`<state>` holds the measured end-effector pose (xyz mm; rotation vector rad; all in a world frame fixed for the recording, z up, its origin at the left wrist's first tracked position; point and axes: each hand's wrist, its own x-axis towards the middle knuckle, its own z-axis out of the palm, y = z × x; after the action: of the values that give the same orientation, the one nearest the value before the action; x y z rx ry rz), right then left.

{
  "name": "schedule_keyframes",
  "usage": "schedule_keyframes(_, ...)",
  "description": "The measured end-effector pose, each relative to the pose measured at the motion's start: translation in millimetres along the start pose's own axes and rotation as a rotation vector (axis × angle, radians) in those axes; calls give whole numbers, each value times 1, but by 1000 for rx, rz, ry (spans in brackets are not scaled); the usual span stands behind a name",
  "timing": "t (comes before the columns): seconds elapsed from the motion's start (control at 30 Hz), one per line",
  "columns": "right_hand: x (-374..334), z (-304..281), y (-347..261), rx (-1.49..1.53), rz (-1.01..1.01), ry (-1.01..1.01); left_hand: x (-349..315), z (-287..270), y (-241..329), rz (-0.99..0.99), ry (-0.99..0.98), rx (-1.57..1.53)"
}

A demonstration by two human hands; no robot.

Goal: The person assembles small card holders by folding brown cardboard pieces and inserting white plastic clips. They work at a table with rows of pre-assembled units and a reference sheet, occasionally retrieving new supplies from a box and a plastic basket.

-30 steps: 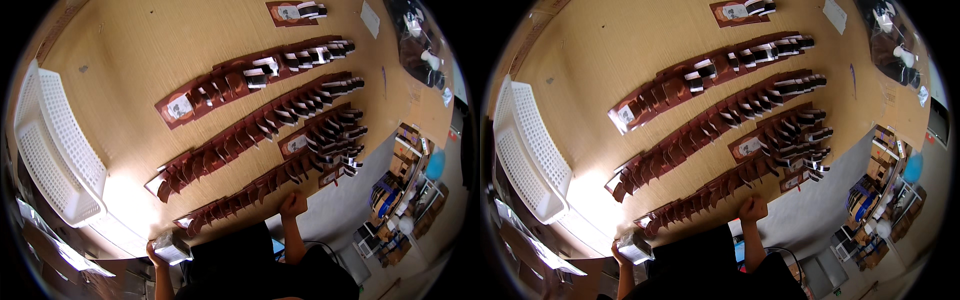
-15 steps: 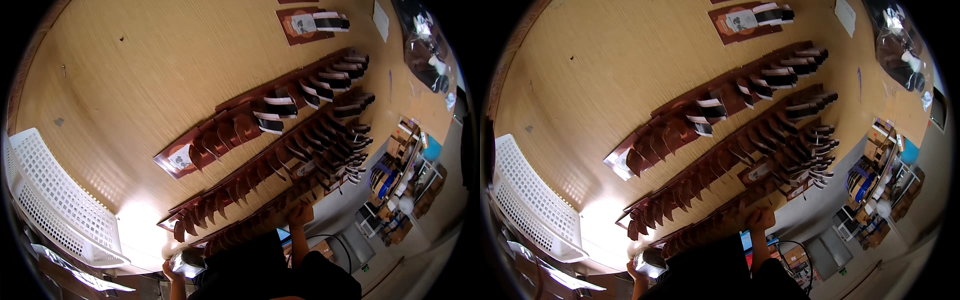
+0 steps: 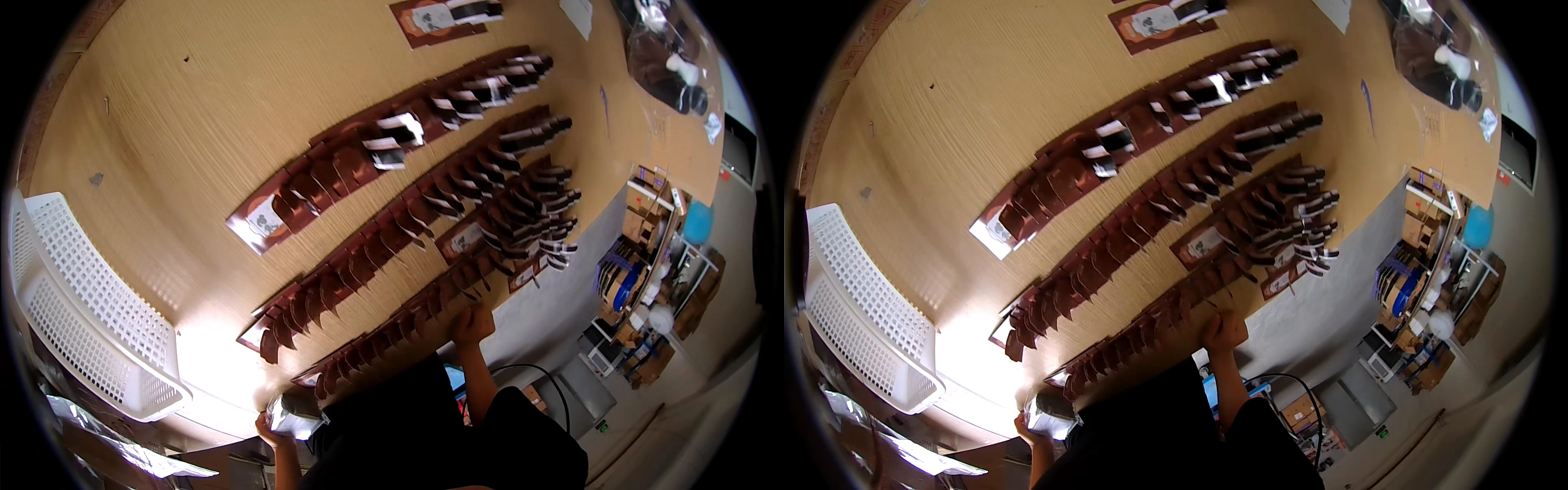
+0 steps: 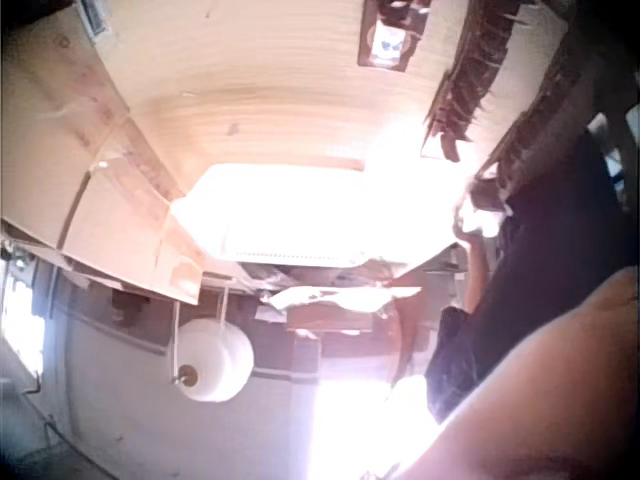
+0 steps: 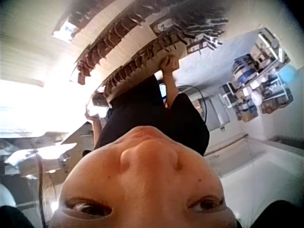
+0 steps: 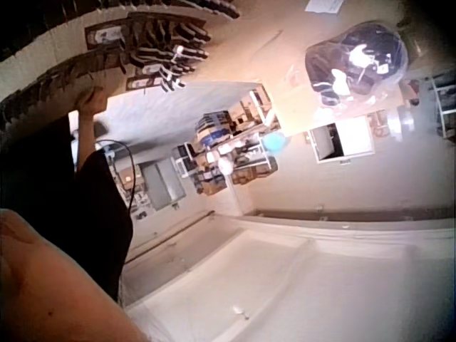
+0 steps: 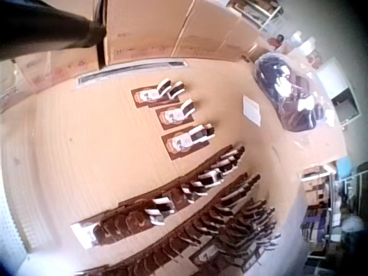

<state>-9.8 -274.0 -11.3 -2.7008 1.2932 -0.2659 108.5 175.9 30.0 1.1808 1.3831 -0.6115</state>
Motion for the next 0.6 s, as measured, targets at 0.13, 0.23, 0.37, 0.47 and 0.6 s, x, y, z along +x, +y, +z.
schedule_keyframes(0.13,4,2,0,59,-21,70,13,-17,-6,52,-18,33)
schedule_keyframes(0.23,3,3,5,109,-52,111,4,-4,-4,59,-71,55)
schedule_keyframes(0.37,4,5,5,231,-31,183,1,3,-1,117,-64,142)
schedule_keyframes(0.47,4,6,7,300,2,225,6,0,-2,141,-6,182)
schedule_keyframes(0.6,2,5,5,322,49,265,3,7,-2,155,-41,169)
